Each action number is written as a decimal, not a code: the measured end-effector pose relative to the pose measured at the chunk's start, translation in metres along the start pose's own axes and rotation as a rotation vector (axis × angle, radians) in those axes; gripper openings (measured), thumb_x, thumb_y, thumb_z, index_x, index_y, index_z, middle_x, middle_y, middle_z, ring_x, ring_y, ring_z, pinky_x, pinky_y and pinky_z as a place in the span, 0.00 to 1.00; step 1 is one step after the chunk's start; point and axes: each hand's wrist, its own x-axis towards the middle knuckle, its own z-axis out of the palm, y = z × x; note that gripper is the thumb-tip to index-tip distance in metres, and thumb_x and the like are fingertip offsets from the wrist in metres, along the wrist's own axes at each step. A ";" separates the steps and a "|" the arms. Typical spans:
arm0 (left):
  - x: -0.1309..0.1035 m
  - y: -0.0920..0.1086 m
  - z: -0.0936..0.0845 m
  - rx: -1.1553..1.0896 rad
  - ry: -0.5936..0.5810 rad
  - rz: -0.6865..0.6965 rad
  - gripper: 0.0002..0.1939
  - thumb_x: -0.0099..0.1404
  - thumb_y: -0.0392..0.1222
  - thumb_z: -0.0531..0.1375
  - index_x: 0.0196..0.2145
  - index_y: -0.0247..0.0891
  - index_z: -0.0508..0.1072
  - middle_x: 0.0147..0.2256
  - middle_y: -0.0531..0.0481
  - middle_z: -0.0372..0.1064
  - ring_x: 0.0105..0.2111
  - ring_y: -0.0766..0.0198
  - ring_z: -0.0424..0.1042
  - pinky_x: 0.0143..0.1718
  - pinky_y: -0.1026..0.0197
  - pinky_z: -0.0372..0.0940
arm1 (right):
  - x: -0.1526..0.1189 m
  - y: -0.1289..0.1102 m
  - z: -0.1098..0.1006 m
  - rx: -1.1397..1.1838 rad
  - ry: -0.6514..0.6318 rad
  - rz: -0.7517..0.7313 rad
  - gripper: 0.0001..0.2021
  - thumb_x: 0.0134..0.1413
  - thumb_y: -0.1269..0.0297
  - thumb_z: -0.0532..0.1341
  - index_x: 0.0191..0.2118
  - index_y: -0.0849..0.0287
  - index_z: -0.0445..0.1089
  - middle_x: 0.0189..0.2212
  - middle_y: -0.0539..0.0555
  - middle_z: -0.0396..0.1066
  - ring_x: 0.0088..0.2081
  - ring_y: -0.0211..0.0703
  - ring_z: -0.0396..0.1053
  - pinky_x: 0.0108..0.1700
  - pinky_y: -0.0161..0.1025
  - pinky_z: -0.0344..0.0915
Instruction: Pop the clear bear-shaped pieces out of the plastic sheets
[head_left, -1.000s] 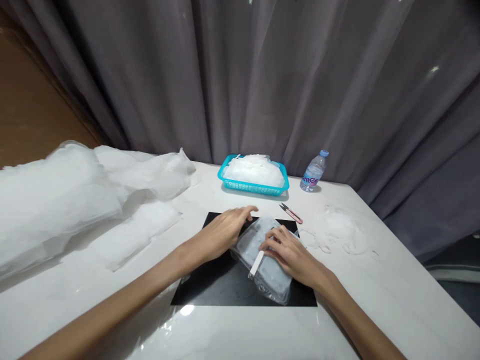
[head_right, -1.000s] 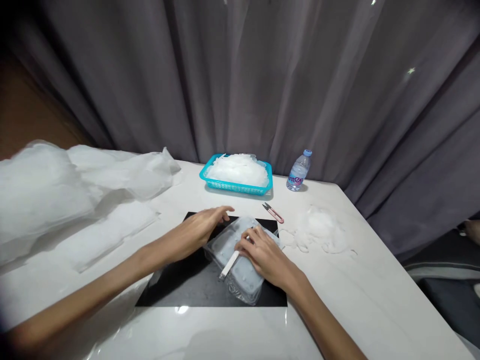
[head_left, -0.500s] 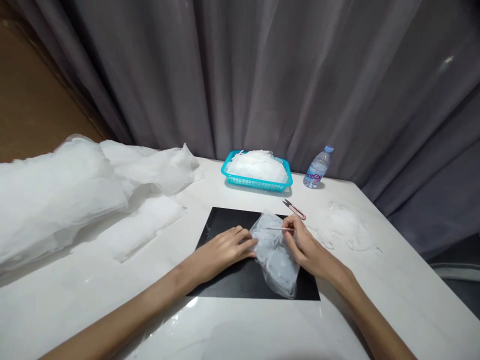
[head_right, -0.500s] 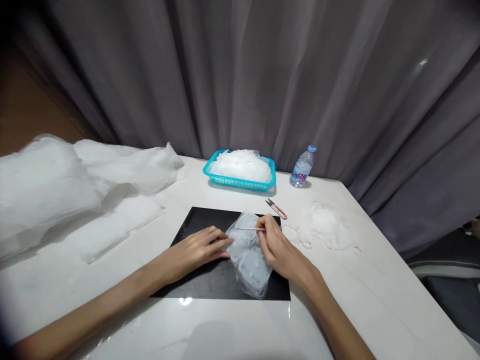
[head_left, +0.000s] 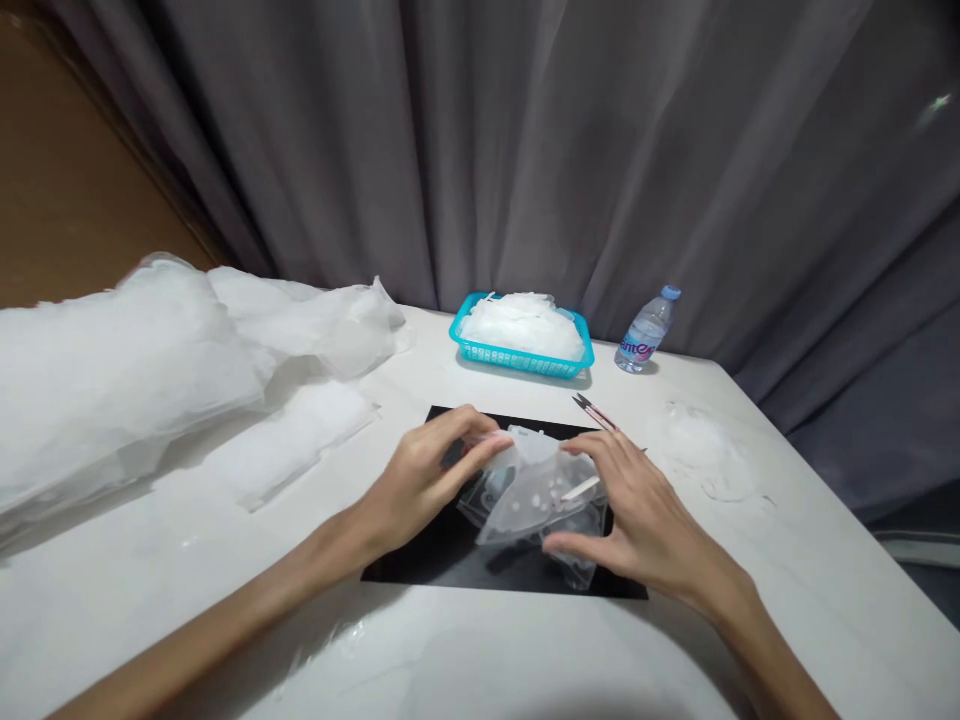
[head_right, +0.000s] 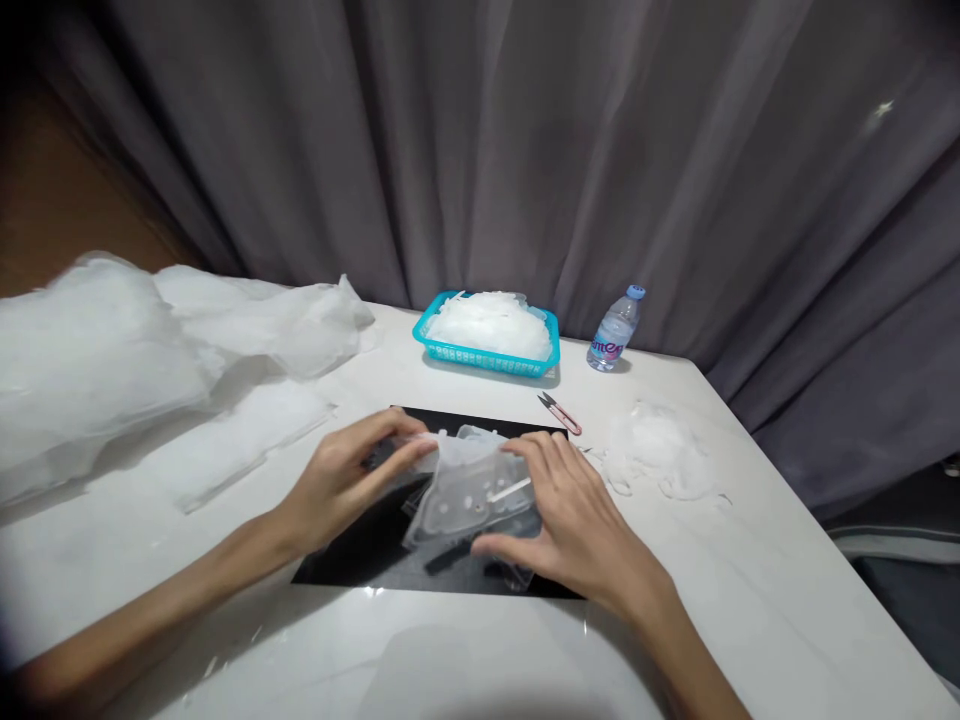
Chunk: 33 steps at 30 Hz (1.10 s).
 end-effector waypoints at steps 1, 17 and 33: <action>0.002 0.005 -0.003 -0.024 0.039 -0.016 0.07 0.74 0.41 0.62 0.36 0.39 0.74 0.30 0.55 0.72 0.28 0.69 0.71 0.30 0.67 0.65 | 0.000 0.002 0.002 -0.001 -0.004 -0.005 0.39 0.58 0.49 0.71 0.68 0.54 0.55 0.60 0.62 0.66 0.59 0.62 0.66 0.56 0.56 0.70; 0.039 0.038 -0.045 -0.864 0.016 -0.578 0.24 0.65 0.56 0.68 0.24 0.40 0.61 0.16 0.63 0.44 0.13 0.76 0.45 0.12 0.71 0.47 | 0.011 -0.026 -0.002 1.226 0.177 0.585 0.20 0.64 0.44 0.65 0.42 0.58 0.76 0.27 0.55 0.78 0.28 0.47 0.76 0.32 0.40 0.74; 0.015 -0.100 -0.001 0.030 0.079 -0.334 0.17 0.65 0.54 0.63 0.44 0.39 0.72 0.38 0.47 0.72 0.40 0.53 0.72 0.44 0.53 0.67 | 0.015 0.033 0.051 0.519 -0.011 0.501 0.13 0.66 0.53 0.58 0.39 0.57 0.73 0.27 0.51 0.76 0.31 0.46 0.72 0.35 0.38 0.59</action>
